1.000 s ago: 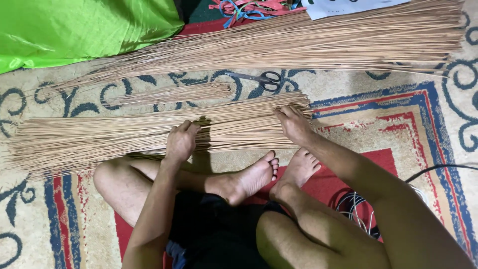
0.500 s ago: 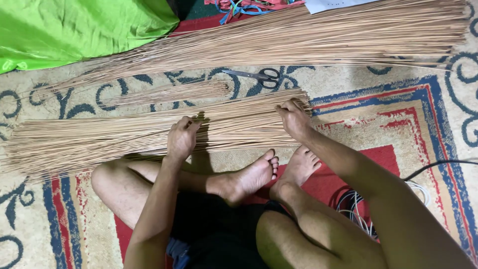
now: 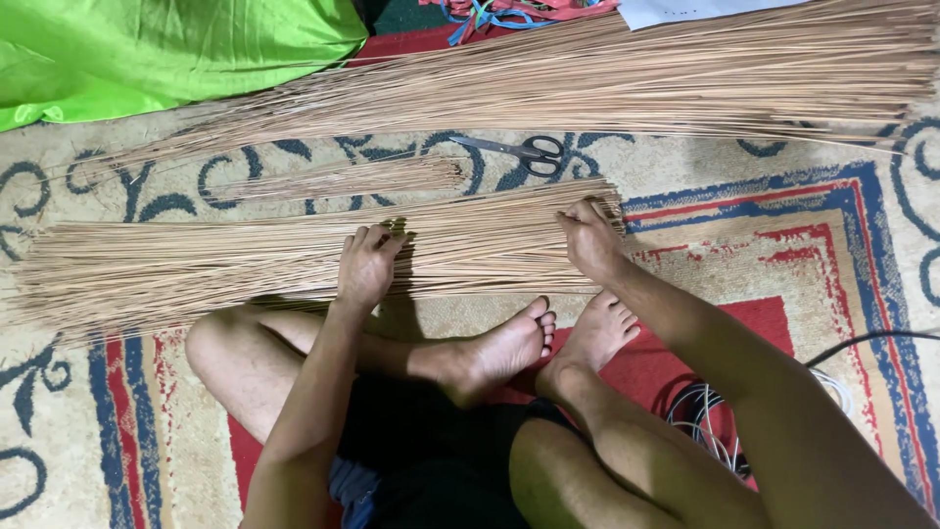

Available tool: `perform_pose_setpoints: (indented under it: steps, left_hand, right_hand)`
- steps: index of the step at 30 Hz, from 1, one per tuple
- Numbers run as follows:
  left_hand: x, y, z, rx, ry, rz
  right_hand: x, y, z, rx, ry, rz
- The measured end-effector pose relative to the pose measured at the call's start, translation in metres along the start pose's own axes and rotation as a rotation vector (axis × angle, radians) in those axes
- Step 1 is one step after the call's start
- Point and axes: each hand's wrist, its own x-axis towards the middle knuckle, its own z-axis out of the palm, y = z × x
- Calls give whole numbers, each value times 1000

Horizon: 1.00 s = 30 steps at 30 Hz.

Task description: The person gathers thin wooden sticks into a bundle, aligning them by hand, and trimming the ends with scissors.

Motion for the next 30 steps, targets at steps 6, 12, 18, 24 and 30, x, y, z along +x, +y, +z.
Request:
perform_pose_setpoints:
  steps: [6,12,18,24,30]
  left_hand:
    - [0,3,3,-35,-10,-16]
    - [13,-7,10,-69,41,-24]
    - [42,-40,26,-104,58,-90]
    - [86,-74,35,-73,89,-148]
    - [138,-109,99,26,157,-214]
  right_hand:
    - [11,-14,-19,-39,42,-2]
    - [49,-30,-12,-46,14,-16]
    - [110,-52,18,-55,1,-75]
    - [185,-82,27,-109,-77,-82]
    - [238,-70,65,-173,-78,-73]
